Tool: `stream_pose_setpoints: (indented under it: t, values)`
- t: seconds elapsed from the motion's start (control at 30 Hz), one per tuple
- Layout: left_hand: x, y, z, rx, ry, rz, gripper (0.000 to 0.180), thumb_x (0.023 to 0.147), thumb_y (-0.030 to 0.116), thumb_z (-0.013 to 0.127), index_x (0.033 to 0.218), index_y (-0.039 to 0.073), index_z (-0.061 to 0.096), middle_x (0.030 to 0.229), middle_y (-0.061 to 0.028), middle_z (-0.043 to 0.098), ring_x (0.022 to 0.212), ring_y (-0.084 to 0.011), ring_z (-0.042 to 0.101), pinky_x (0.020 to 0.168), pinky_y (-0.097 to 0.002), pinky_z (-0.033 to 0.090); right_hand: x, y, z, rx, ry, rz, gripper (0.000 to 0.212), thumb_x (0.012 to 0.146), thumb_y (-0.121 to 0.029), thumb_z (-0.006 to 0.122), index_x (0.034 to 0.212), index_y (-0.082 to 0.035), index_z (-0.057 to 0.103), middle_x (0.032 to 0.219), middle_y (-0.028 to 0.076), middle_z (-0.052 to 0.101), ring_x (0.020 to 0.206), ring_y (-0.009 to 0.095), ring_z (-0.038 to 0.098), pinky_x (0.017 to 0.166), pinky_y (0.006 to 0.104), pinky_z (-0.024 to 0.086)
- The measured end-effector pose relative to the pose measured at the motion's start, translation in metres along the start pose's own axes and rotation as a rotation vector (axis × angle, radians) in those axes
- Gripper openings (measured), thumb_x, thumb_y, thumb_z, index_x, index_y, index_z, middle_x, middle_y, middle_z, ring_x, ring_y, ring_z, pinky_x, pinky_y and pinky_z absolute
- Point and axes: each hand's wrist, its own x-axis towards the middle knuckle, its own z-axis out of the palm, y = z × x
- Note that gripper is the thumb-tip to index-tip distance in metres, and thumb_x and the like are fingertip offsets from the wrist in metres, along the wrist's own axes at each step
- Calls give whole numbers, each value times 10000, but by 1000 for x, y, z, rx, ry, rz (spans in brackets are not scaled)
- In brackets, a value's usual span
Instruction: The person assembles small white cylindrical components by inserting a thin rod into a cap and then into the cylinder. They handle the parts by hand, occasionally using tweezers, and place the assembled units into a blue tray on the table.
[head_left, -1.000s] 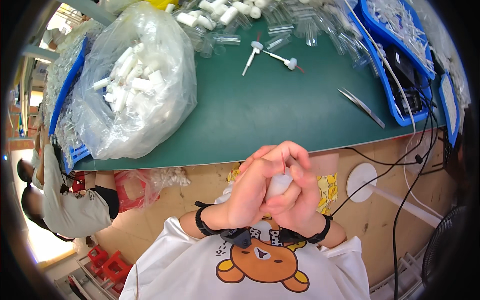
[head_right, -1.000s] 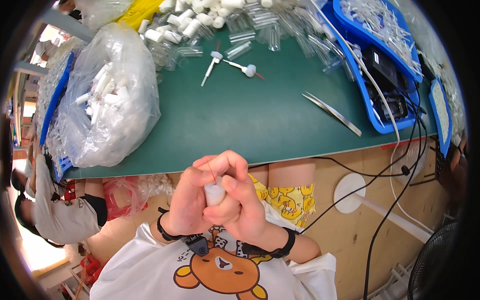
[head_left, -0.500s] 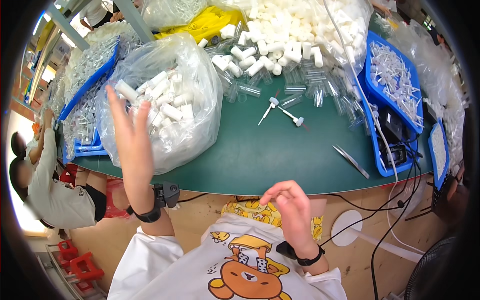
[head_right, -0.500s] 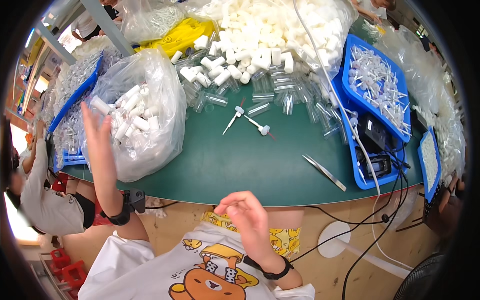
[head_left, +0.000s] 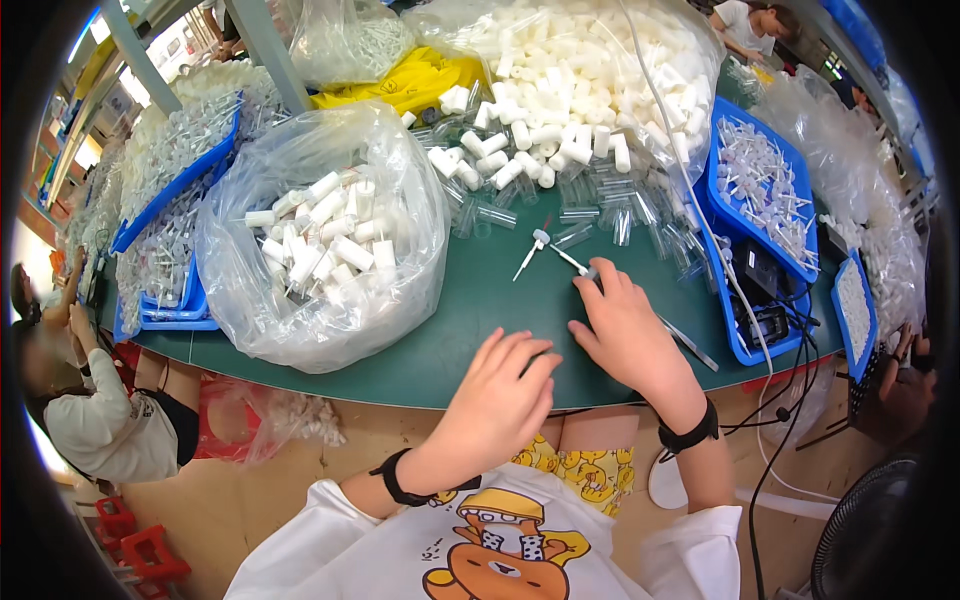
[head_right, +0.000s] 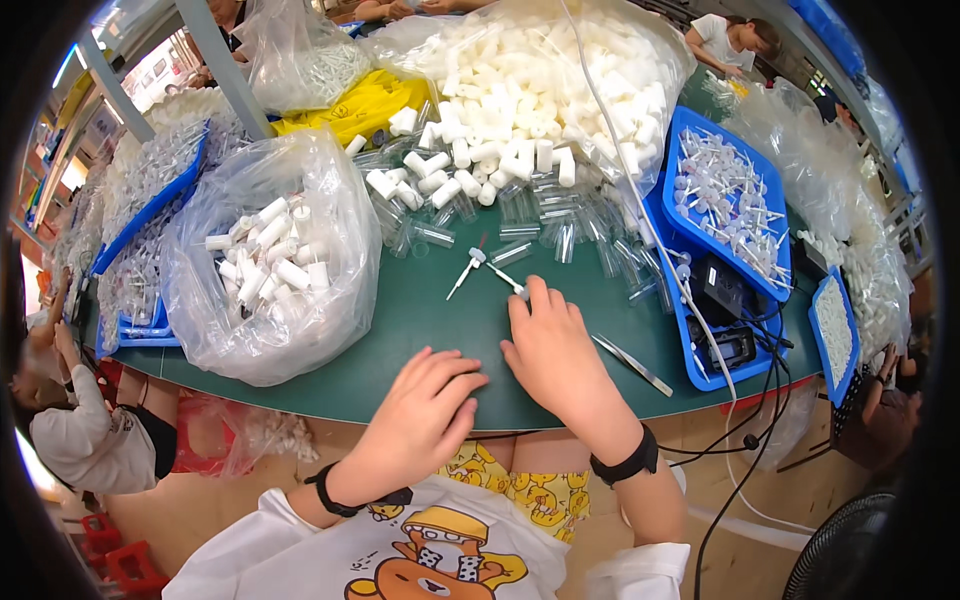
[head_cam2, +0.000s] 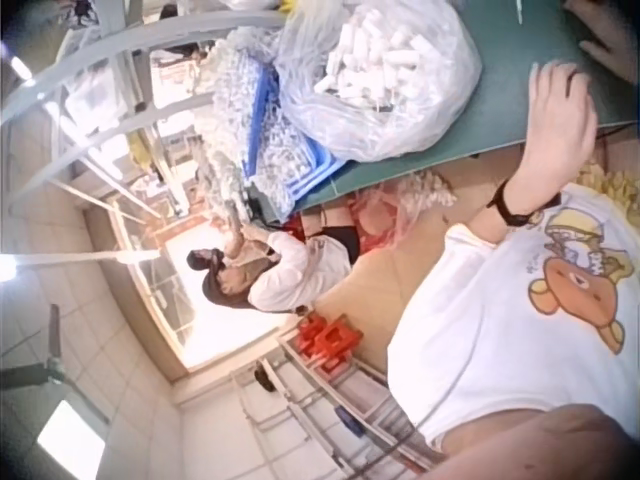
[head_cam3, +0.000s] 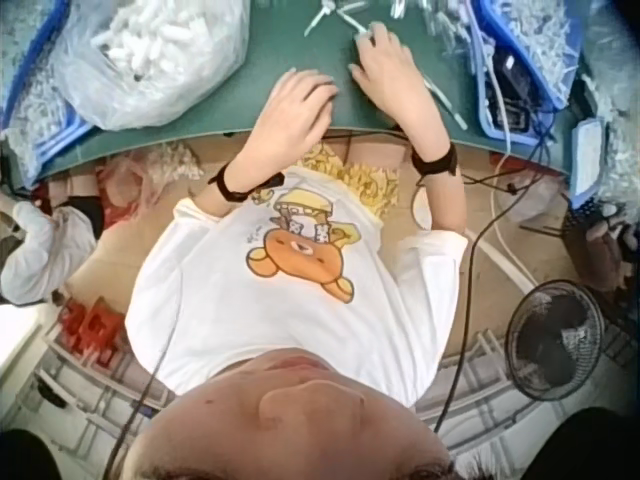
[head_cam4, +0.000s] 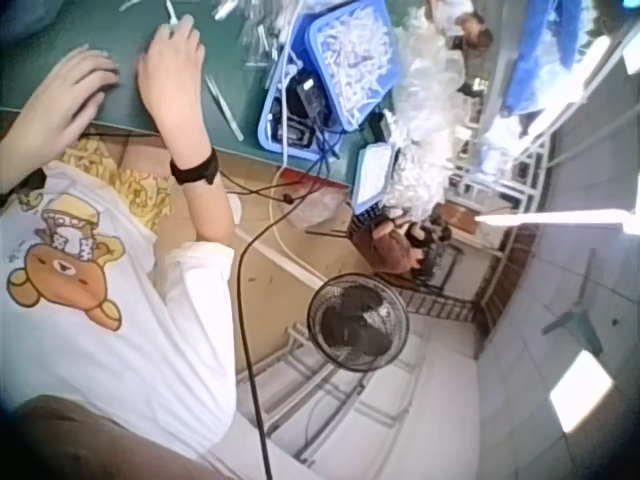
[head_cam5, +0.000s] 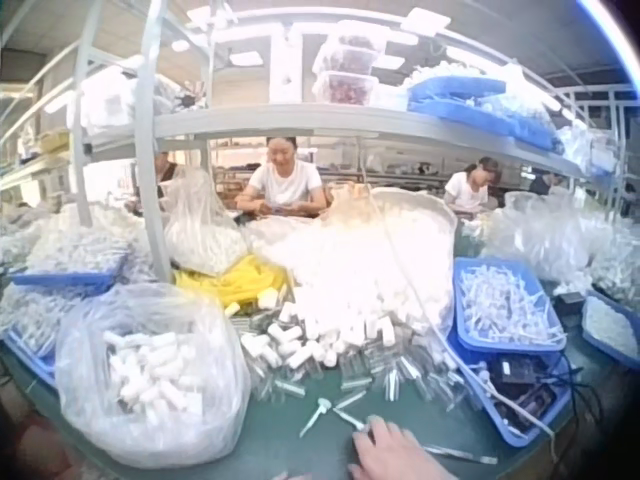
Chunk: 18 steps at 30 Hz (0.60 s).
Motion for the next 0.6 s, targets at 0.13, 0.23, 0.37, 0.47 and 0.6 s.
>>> stream_pose_setpoints:
  t: [0.13,0.23,0.37,0.47,0.6]
  values:
    - [-1,-13,13,-32,32,8,220,789,53,561,1008,27,569,1079,-102,543,1061,-297,485,948,-434,357,10,6,-17,139,-61,84,168,728,-78,666,827,8,562,869,145,488,794,297,567,706,388,463]
    - [-2,-23,16,-62,50,-1,219,788,54,562,1006,37,574,1070,-73,551,1045,-280,491,927,-412,364,29,10,-46,217,-119,90,171,696,-73,671,778,2,541,864,178,488,843,354,542,733,407,456]
    - [-7,-28,14,-111,75,-14,221,788,58,563,1009,49,578,1063,-54,560,1048,-263,495,927,-398,366,79,28,-63,142,88,72,204,656,-90,711,743,-2,549,780,127,505,743,245,558,658,340,460]
    - [-6,-28,15,-130,77,-4,226,787,58,563,1013,50,579,1063,-59,565,1055,-260,496,928,-393,368,126,60,-46,145,273,28,241,637,-81,712,792,-13,540,836,140,499,753,264,550,681,348,458]
    - [-7,-30,16,-119,84,6,232,787,61,564,1018,45,578,1069,-61,567,1062,-262,497,932,-396,371,158,83,-16,197,233,8,274,623,-34,698,827,-33,515,897,164,485,786,323,526,698,379,441]
